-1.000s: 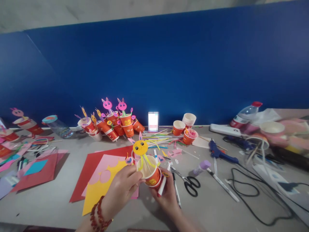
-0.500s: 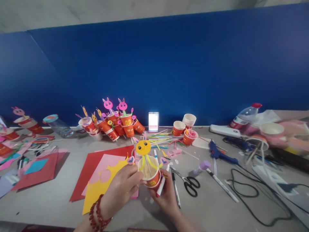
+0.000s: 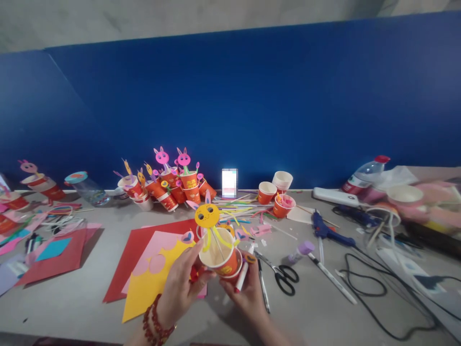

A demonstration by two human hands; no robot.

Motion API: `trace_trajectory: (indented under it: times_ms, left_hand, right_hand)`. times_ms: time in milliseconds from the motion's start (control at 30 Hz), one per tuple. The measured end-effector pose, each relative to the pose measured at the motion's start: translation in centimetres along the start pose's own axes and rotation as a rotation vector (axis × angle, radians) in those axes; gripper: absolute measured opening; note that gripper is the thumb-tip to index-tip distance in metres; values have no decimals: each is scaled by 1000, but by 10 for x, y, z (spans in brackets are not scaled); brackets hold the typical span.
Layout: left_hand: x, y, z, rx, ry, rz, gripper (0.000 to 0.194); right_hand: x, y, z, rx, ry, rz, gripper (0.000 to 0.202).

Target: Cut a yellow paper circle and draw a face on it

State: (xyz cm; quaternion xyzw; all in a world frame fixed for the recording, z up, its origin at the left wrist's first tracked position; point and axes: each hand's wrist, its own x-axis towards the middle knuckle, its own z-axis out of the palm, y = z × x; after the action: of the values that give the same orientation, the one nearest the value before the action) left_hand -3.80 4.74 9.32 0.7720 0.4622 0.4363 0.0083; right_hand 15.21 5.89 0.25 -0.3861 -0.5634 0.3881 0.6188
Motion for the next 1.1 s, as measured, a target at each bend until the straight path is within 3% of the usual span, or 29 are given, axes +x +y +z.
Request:
trace_trajectory:
  times_ms: [133, 300, 400, 533, 700, 967, 1100]
  left_hand:
    - [-8, -5, 3, -67, 55, -50, 52]
    - [-5, 5, 0, -215, 204, -48, 41]
    - [-7, 7, -2, -151, 244, -69, 34]
    - [-14, 1, -4, 0, 157, -39, 24]
    - [-8, -2, -10, -104, 63, -56, 11]
    - [4, -10, -21, -82, -77, 28, 16]
    - [6, -10, -20, -92, -99, 56, 15]
  right_hand:
    - [3, -8, 1, 23, -3, -10, 65]
    - [3, -13, 3, 33, 25, 3, 65]
    - [0, -12, 7, 21, 30, -14, 66]
    - [-5, -7, 12, 30, -2, -23, 65]
    - [-6, -6, 13, -69, -1, -24, 64]
    - [-2, -20, 14, -210, 30, -76, 59]
    - [-3, -16, 15, -253, 21, -93, 61]
